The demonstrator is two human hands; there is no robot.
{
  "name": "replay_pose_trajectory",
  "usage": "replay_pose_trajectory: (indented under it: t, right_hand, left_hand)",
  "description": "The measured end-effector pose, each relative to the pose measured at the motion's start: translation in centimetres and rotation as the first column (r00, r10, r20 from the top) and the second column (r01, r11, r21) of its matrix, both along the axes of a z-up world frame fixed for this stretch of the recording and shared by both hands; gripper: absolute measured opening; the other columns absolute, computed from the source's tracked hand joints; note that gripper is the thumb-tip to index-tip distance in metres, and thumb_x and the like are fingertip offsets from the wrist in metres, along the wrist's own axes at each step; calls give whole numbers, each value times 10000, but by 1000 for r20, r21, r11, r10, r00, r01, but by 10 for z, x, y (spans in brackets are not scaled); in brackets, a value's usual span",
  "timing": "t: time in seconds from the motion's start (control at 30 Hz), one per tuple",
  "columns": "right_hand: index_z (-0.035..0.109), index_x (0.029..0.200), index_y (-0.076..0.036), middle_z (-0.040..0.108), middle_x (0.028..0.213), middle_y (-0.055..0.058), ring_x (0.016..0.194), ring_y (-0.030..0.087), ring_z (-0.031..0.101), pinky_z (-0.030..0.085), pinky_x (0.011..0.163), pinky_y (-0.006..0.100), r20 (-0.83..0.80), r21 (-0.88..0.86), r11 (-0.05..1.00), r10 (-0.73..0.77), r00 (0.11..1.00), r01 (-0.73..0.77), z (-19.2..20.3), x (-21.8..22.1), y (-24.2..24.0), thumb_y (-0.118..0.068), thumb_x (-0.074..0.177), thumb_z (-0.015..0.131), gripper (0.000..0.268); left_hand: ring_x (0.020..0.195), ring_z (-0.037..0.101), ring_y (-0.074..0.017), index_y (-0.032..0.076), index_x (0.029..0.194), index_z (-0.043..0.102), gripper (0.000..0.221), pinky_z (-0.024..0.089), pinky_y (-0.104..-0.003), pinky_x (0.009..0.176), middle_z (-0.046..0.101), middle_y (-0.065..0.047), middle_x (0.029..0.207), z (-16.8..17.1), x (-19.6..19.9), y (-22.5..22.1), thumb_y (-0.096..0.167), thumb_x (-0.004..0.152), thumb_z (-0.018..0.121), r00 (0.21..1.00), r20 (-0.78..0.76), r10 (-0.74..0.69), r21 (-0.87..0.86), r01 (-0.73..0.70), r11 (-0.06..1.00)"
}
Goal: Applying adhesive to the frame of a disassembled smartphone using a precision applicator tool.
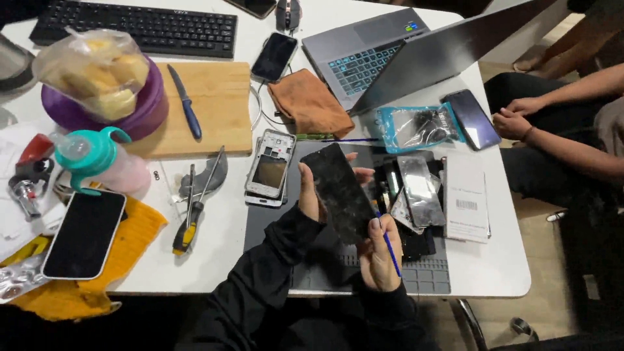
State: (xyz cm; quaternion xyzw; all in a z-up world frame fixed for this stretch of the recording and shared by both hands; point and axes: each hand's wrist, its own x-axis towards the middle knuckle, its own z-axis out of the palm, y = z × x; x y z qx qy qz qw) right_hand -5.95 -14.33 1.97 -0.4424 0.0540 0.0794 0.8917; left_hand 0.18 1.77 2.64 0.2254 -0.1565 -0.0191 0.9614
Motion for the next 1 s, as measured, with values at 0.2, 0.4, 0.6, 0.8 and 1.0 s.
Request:
replay_pose_trajectory:
  t: [0.2,0.4,0.6,0.8,1.0]
  right_hand:
    - [430,949,-108,642,1388,280,1179,319,666,567,917,407,259,-336,942,82,962,10,-1,1,-1,-280,1012,654,290]
    - [441,924,-108,563,1437,233,1328,400,599,506,1127,494,630,-753,496,355,691,432,28,-13,11,-243,780,924,522]
    - [472,822,-56,641,1173,212,1025,277,677,636,914,338,716,-688,496,347,606,530,17,-15,16,12,885,776,317]
    - [440,690,-91,715,1071,166,792,308,766,622,733,390,648,-697,535,186,738,477,19,-11,13,96,833,783,416]
    - [416,724,-77,718,1078,190,831,299,790,626,744,358,596,-685,606,148,789,404,8,-2,-2,106,880,733,398]
  left_hand:
    - [951,722,-321,54,1361,591,982,546,-424,866,750,-216,1004,11,-2,4,878,892,337,964,-254,80,-37,-92,995]
    - [851,712,-277,22,1309,559,909,605,-455,903,700,-142,875,23,-3,1,808,883,397,850,-469,241,190,-170,967]
    - [838,696,-226,49,1337,568,827,620,-392,822,654,-85,882,39,-5,7,709,838,539,764,-551,335,457,-60,888]
    - [966,684,-273,25,1442,463,942,604,-478,886,652,-154,1027,-30,7,17,663,850,824,833,-186,521,884,-90,460]
    - [980,706,-395,-43,1405,474,1046,577,-537,885,634,-262,1021,46,-22,19,776,806,730,828,41,559,972,-161,169]
